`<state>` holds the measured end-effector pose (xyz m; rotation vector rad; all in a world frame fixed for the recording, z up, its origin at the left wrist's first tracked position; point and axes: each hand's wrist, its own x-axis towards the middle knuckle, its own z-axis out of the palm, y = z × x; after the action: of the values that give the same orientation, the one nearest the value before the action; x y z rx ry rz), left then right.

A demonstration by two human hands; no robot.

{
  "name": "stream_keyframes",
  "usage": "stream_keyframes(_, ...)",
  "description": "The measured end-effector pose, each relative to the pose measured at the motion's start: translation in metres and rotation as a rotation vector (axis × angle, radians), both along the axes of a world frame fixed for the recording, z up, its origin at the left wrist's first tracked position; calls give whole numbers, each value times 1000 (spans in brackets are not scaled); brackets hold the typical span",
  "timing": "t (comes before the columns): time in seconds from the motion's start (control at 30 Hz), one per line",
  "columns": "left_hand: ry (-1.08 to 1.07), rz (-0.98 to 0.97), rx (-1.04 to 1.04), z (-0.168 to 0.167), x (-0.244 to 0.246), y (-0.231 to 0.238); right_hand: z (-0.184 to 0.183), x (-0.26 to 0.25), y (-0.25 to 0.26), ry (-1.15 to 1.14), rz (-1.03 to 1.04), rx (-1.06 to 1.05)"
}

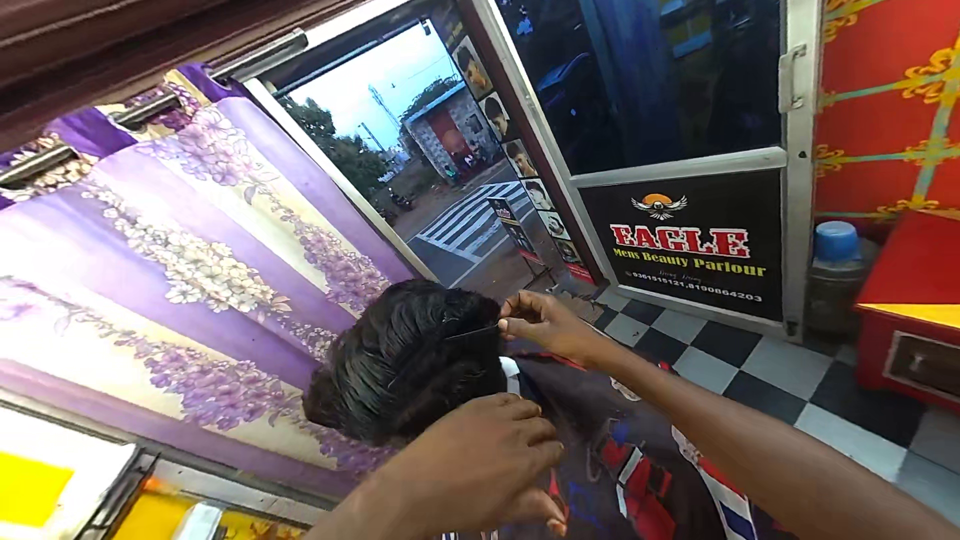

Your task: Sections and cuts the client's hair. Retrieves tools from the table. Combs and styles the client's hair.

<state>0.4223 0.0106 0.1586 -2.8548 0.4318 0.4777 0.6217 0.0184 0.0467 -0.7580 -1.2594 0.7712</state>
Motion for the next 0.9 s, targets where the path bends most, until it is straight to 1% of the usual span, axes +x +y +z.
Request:
stream_keyframes(0.03, 45, 11, 30, -5, 5, 5, 2, 3, 3, 1, 10, 6)
stream_keyframes(0.1, 93, 89, 75, 0, 17, 17, 6, 7, 6, -5, 31, 16)
stream_keyframes(0.2, 218, 342, 85, 20, 40, 26, 7, 13, 12, 3, 53, 62)
stream_keyframes(0.3, 249, 522, 55, 27, 57, 37, 2, 25, 23, 48, 63, 100)
stream_keyframes(0.37, 231, 615, 9, 31, 67, 43, -7, 34, 26, 169, 22, 84)
stream_keyframes(0.43, 212, 710, -53, 38, 79, 45, -20, 41, 27, 368, -31, 20)
stream_keyframes(0.47, 197, 768, -103, 44, 83, 45, -26, 41, 25, 459, -37, -30)
stream_keyframes(0.53, 175, 896, -213, 56, 91, 48, -41, 39, 21, 542, 14, -132)
stream_keyframes(0.6, 137, 1090, -352, 64, 98, 52, -58, 40, 21, 549, 143, -189)
stream_keyframes(0.7, 70, 1251, -543, 66, 101, 57, -63, 41, 20, 547, 218, -234)
stream_keyframes(0.8, 8, 1323, -576, 67, 103, 57, -60, 49, 27, 571, 272, -242)
stream_keyframes(0.9, -58, 1345, -593, 64, 101, 60, -60, 61, 34, 507, 283, -257)
